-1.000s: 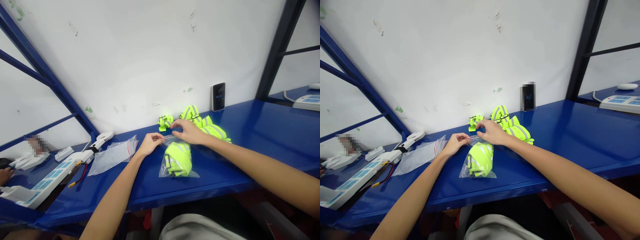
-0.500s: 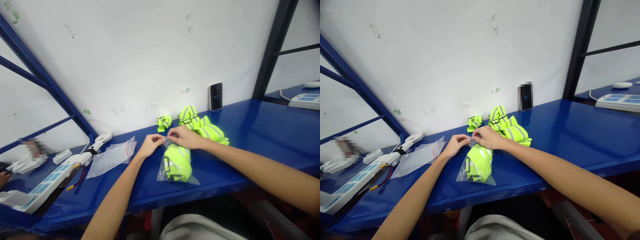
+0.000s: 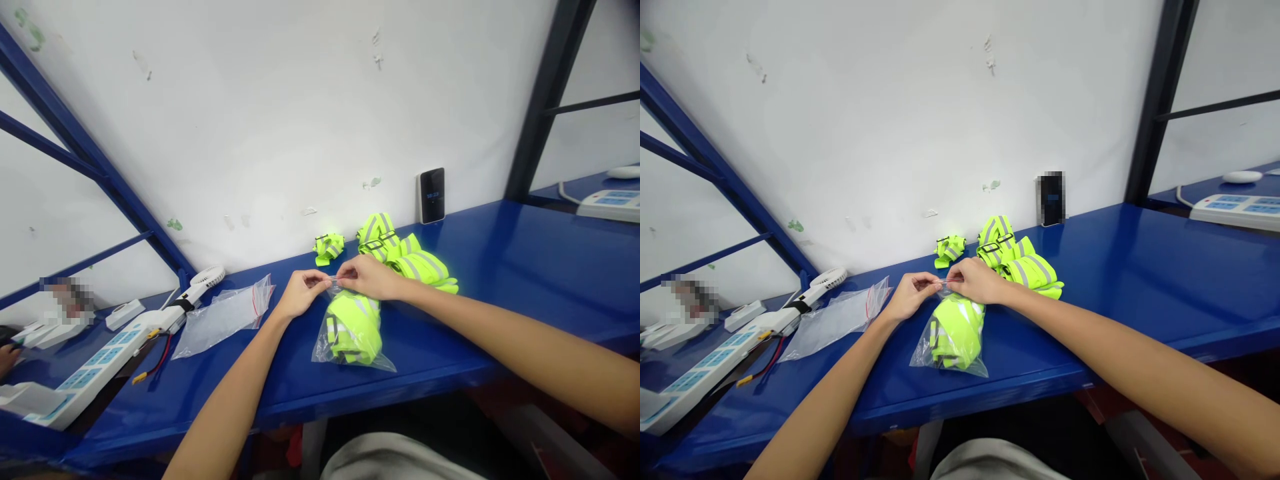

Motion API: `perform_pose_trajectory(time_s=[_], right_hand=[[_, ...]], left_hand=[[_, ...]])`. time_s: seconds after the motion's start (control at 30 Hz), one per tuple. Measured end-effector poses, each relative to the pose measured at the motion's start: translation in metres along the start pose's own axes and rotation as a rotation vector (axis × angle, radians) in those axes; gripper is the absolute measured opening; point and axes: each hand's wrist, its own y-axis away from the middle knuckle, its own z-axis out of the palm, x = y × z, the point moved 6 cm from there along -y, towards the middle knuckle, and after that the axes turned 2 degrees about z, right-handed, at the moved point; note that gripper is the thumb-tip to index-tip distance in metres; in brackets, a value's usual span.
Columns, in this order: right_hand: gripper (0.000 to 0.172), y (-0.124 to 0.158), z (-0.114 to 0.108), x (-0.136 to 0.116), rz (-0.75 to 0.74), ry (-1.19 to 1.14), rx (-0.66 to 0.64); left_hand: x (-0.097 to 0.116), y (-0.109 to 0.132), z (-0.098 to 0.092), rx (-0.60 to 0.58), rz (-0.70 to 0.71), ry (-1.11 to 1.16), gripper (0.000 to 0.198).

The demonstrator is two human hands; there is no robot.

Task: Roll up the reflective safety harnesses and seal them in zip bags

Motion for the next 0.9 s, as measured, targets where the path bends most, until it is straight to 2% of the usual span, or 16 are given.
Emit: perform_pose_trajectory(time_s=[0.5,0.9], right_hand=[[0.023,0.002,0.0,-0.003,-0.027,0.003,-0.014],[0.024,0.002,-0.001,-0.003,-0.037,0.012,0.004]], left_hand=[[0.008,0.002,0.003,-0.023,0.025,-0.051,0.028],[0.018,0.003,0.006,-0.001,0.138,-0.192,0.026]])
